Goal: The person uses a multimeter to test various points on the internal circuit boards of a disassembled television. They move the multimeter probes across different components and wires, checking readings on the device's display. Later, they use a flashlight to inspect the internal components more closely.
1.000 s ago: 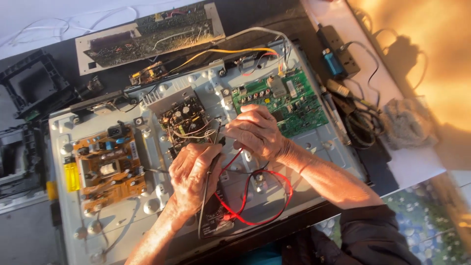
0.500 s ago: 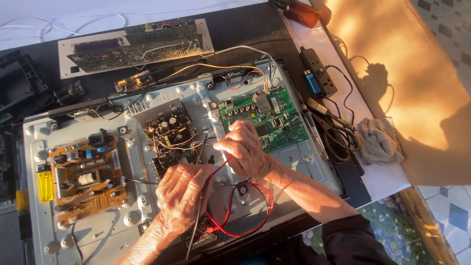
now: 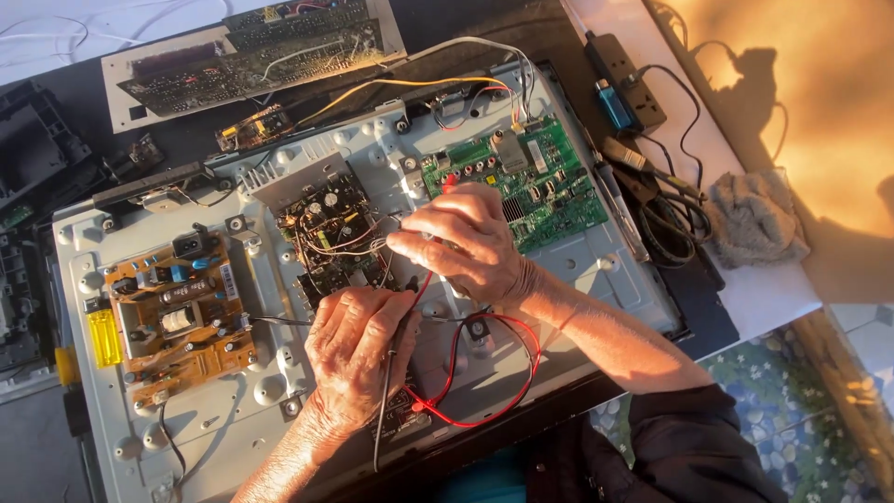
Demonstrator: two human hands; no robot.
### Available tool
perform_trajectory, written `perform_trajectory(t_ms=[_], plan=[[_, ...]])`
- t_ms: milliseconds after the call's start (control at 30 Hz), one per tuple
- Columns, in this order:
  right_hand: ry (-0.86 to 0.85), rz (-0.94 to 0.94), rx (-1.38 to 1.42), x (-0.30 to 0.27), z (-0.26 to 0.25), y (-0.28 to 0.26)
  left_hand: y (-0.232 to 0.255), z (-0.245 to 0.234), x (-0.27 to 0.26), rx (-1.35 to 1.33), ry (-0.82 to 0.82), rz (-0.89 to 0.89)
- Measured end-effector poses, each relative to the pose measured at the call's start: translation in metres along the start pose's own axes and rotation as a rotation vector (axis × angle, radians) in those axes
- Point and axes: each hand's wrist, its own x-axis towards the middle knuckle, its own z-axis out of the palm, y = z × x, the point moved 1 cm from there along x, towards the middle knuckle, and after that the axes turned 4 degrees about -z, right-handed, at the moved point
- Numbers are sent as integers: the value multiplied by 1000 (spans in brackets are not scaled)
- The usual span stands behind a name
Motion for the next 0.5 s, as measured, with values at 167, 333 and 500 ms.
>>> perform_trajectory(t_ms=[167, 333, 500], plan=[[-18, -171, 50, 12, 2, 9, -5, -17, -12, 36, 30, -25], [-51, -228, 69, 27, -2, 10, -7, -32, -19, 77, 135, -140], [-32, -233, 94, 31, 10, 11, -12, -27, -17, 60, 124, -169]])
